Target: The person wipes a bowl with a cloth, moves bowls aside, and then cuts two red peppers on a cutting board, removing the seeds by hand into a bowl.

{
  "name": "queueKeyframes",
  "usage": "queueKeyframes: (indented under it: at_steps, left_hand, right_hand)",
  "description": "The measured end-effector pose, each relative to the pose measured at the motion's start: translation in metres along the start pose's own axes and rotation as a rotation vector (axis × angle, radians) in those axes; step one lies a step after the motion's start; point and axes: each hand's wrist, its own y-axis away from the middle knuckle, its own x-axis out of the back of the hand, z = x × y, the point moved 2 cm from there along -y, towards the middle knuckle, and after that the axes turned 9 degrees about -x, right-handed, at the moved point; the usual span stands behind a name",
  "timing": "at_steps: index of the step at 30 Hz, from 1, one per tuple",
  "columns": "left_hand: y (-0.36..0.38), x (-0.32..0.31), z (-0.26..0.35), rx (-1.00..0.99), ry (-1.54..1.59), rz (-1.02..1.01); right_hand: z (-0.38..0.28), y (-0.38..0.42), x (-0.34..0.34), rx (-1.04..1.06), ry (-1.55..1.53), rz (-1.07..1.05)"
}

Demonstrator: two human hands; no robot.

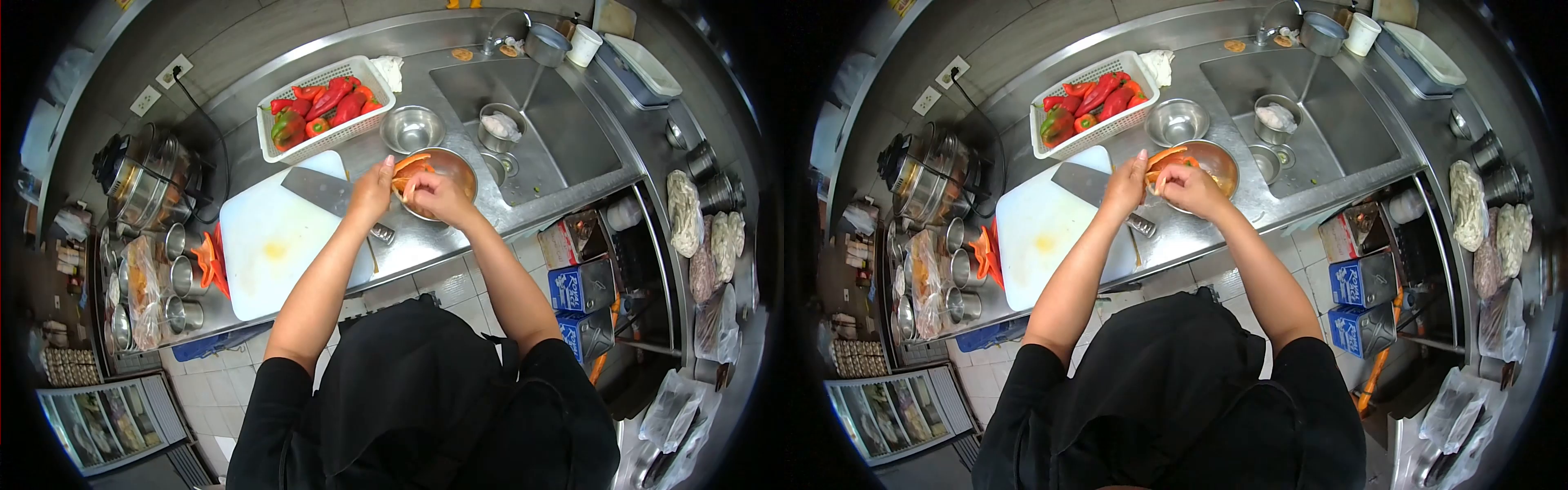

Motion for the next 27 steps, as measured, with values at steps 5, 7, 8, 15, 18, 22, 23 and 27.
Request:
queueKeyframes:
  at_steps: [5,7,8,15,18,22,23,27]
  left_hand:
    - [-0.002,0.003,-0.009,0.050,0.186,0.048]
    - [-0.001,0.007,-0.012,0.067,0.230,0.054]
    - [0.000,0.009,-0.013,0.065,0.231,0.059]
    - [0.011,0.013,-0.022,0.029,0.270,0.003]
    - [0.011,0.011,-0.019,0.011,0.250,-0.046]
    - [0.013,0.003,-0.010,0.014,0.256,-0.079]
    - [0.013,0.002,-0.007,0.014,0.263,-0.086]
    - [0.017,0.001,0.002,-0.031,0.263,-0.101]
  right_hand:
    - [-0.025,0.023,0.023,-0.130,-0.232,-0.234]
    - [-0.006,0.020,0.046,-0.103,-0.325,-0.121]
    - [0.004,0.018,0.061,-0.069,-0.482,-0.078]
    - [0.048,0.002,0.056,0.220,1.053,0.484]
    - [0.001,0.008,0.023,0.165,0.958,0.457]
    - [-0.008,-0.003,-0.011,0.461,0.723,0.380]
    - [-0.007,-0.006,-0.013,0.462,0.723,0.380]
    - [-0.002,-0.012,-0.015,0.378,0.776,0.431]
